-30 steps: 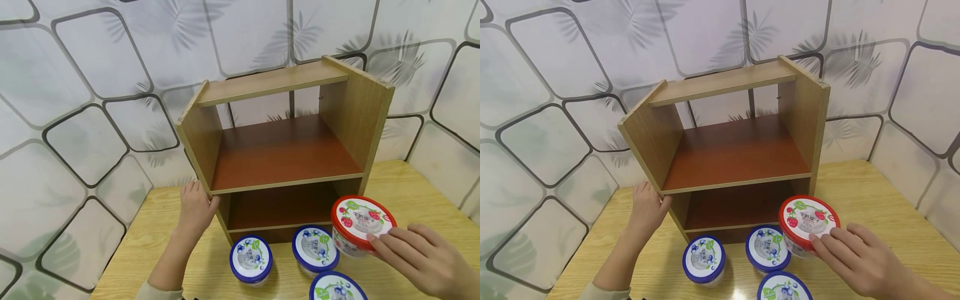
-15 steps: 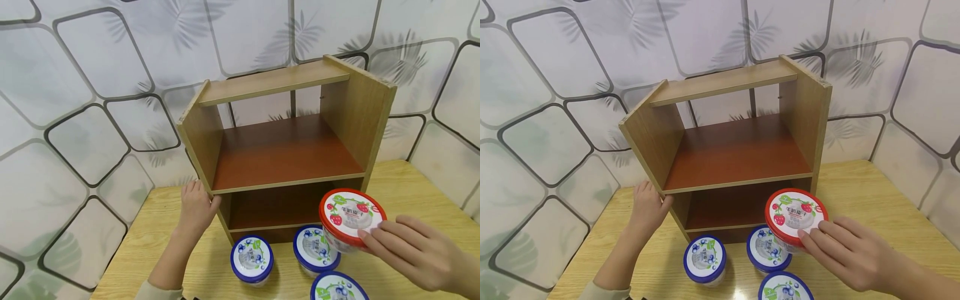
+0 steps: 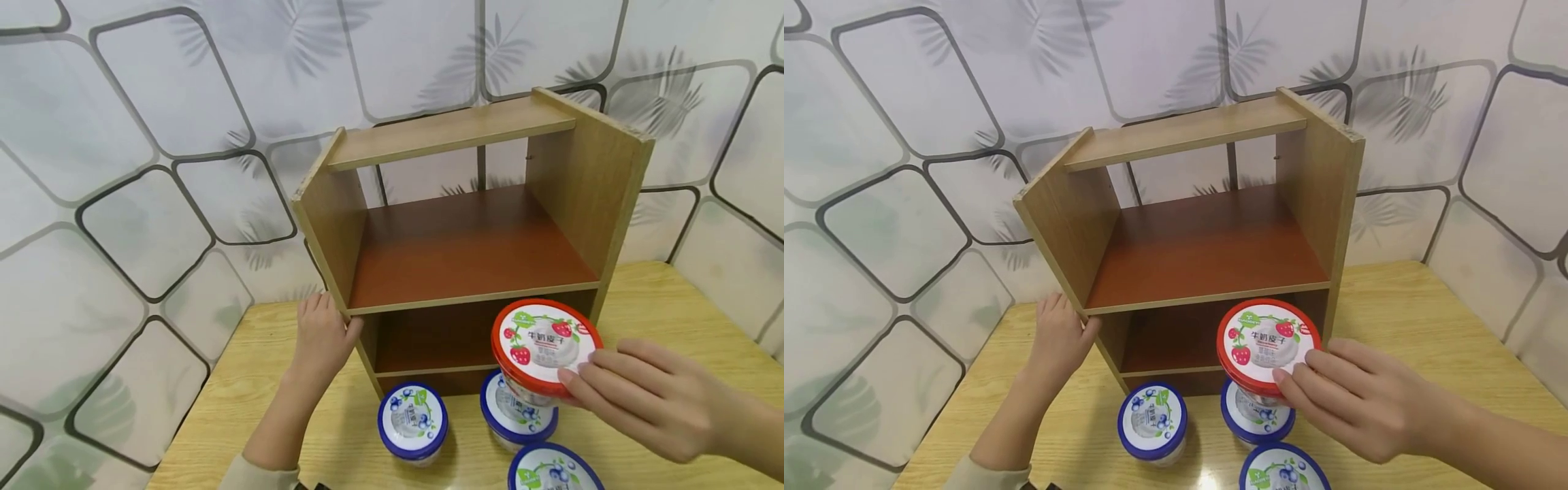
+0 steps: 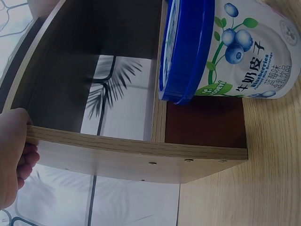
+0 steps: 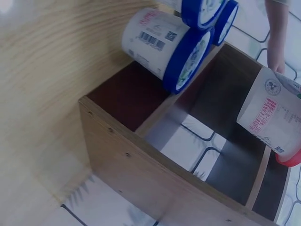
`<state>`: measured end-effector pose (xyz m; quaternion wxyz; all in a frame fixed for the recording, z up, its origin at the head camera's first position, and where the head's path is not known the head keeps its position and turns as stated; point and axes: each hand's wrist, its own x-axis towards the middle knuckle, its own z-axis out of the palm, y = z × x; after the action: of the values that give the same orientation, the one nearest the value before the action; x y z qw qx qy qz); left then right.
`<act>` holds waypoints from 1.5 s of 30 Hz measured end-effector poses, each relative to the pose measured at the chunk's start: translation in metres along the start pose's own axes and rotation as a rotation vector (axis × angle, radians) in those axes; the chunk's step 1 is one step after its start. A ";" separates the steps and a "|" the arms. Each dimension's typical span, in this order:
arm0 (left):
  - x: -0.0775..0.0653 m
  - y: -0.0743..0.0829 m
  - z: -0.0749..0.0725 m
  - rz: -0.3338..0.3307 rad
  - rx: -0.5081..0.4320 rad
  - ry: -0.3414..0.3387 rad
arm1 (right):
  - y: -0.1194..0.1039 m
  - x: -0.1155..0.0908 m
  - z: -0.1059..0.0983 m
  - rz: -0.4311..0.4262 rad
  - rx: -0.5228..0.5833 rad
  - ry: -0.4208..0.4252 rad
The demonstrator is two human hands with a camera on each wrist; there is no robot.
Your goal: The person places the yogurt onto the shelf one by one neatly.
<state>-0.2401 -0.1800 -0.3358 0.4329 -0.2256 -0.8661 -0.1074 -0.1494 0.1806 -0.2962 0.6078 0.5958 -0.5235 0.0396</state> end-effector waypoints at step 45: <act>-0.001 0.000 0.000 -0.037 0.006 -0.041 | 0.062 0.059 0.053 -0.108 0.114 0.102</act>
<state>-0.2388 -0.1801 -0.3368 0.4139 -0.2104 -0.8791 -0.1082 -0.1963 0.1238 -0.2270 0.6000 0.6540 -0.4558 0.0669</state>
